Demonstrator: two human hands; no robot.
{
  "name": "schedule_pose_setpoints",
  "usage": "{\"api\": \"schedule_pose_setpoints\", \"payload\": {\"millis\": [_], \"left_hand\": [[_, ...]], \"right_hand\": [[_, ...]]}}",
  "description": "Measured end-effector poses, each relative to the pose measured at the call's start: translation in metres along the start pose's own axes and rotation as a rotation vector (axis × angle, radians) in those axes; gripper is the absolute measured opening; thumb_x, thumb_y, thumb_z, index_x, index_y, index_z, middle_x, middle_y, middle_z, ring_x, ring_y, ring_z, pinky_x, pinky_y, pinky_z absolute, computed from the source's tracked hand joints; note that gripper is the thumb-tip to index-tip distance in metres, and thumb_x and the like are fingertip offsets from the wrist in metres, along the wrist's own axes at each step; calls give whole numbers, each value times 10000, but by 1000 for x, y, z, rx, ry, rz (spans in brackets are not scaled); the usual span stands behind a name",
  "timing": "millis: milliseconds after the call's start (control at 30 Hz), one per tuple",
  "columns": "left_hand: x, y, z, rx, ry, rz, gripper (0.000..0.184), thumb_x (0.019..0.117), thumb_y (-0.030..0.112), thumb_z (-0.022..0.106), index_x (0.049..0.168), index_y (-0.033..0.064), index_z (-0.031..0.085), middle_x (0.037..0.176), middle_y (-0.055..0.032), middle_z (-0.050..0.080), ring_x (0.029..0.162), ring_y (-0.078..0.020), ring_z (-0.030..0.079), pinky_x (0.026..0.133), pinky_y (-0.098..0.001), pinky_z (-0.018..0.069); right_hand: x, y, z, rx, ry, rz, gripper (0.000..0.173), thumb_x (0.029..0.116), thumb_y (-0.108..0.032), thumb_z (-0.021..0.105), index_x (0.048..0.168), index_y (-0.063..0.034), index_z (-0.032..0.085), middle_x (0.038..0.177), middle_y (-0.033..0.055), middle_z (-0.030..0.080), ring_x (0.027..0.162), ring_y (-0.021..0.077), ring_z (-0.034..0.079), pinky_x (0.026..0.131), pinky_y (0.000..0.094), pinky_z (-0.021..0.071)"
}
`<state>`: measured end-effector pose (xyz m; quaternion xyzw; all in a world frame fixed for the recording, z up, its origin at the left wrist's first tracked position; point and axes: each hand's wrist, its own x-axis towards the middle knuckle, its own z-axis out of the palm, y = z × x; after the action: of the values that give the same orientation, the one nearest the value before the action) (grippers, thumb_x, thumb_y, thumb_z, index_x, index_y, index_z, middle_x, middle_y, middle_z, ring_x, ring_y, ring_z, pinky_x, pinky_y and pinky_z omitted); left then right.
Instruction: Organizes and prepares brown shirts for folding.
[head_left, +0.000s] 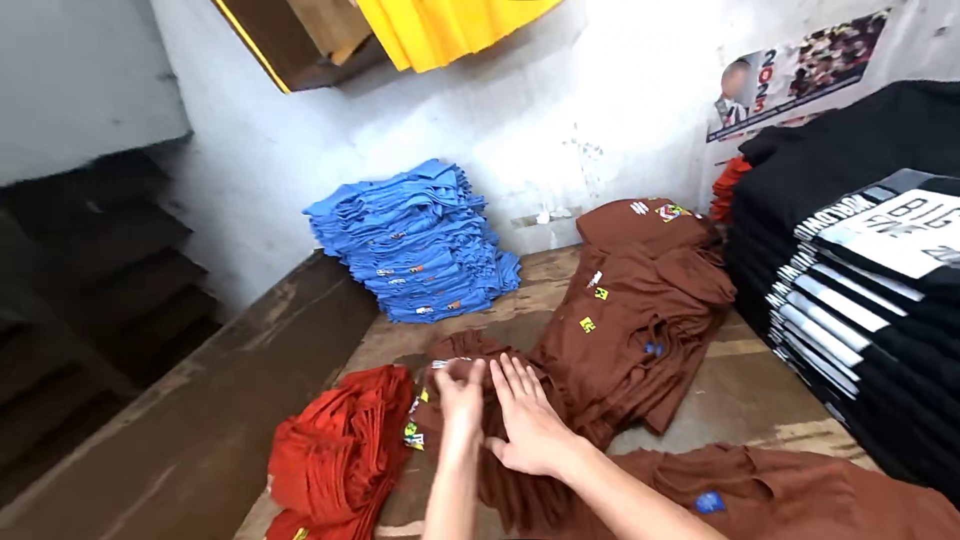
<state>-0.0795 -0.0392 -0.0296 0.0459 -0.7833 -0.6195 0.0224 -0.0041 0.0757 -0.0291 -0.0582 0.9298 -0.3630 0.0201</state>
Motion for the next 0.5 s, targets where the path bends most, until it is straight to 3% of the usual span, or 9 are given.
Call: {"api": "schedule_pose_setpoints", "payload": {"millis": [33,100,167,233,300,333,367,433,500], "left_hand": [[-5,4,4,-80,-129,-18,583,1035,187,611,1523,24,336,1249,-229,623,1006,-285,704,839,-448,618],[-8,-1,-2,-259,-411,-26,464,1109,179,404,1536,10,337,1283,-238,650,1063,-324,716,921,-467,603],[-5,-28,-11,-363,-390,28,409,1118,162,331,1393,-88,503,1166,-238,717,1016,-328,734,921,-470,599],[0,-73,-21,-261,33,27,314,1093,133,449,1242,-89,614,1045,-196,743,917,-273,742,841,-427,613],[24,-130,-39,-183,413,-63,354,1047,133,549,1315,-97,549,1191,-258,659,1051,-325,663,918,-487,547],[41,-156,-51,-192,508,-130,432,1048,180,566,1380,-89,496,1292,-287,608,1162,-361,612,991,-523,500],[57,-180,-63,-236,513,-191,495,1070,250,538,1433,-79,460,1368,-300,558,1235,-377,566,1039,-538,464],[86,-202,-78,-404,331,-354,619,1100,459,397,1516,1,399,1500,-246,485,1343,-350,510,1085,-528,435],[106,-205,-82,-472,182,-438,632,1078,513,420,1526,67,408,1513,-189,496,1364,-327,510,1095,-554,445]], "right_hand": [[19,9,11,37,41,54,1207,812,-408,800,1656,-55,12,1713,231,60,1584,397,103,1280,578,100],[47,41,27,177,255,207,1043,775,-326,803,1621,-67,249,1556,207,445,1417,369,463,1171,557,385],[64,72,25,300,260,356,714,930,-380,708,1503,-57,431,1378,190,613,1250,342,621,1060,544,504],[72,86,17,276,138,386,564,997,-398,631,1430,-50,531,1380,172,614,1293,308,592,1109,507,464],[76,82,9,225,128,331,495,1009,-349,618,1408,-67,541,1421,149,581,1334,274,560,1130,463,452],[75,77,6,238,160,306,467,1008,-314,622,1397,-68,545,1425,147,571,1333,266,557,1125,446,458],[73,73,4,270,196,288,432,1004,-286,628,1373,-71,556,1403,145,571,1316,259,560,1111,431,467],[70,69,-3,347,216,283,413,1004,-276,629,1358,-76,556,1383,153,569,1305,264,558,1100,431,470],[68,70,-11,374,196,342,438,987,-317,654,1358,-102,561,1375,172,569,1305,297,550,1093,467,467]]}}
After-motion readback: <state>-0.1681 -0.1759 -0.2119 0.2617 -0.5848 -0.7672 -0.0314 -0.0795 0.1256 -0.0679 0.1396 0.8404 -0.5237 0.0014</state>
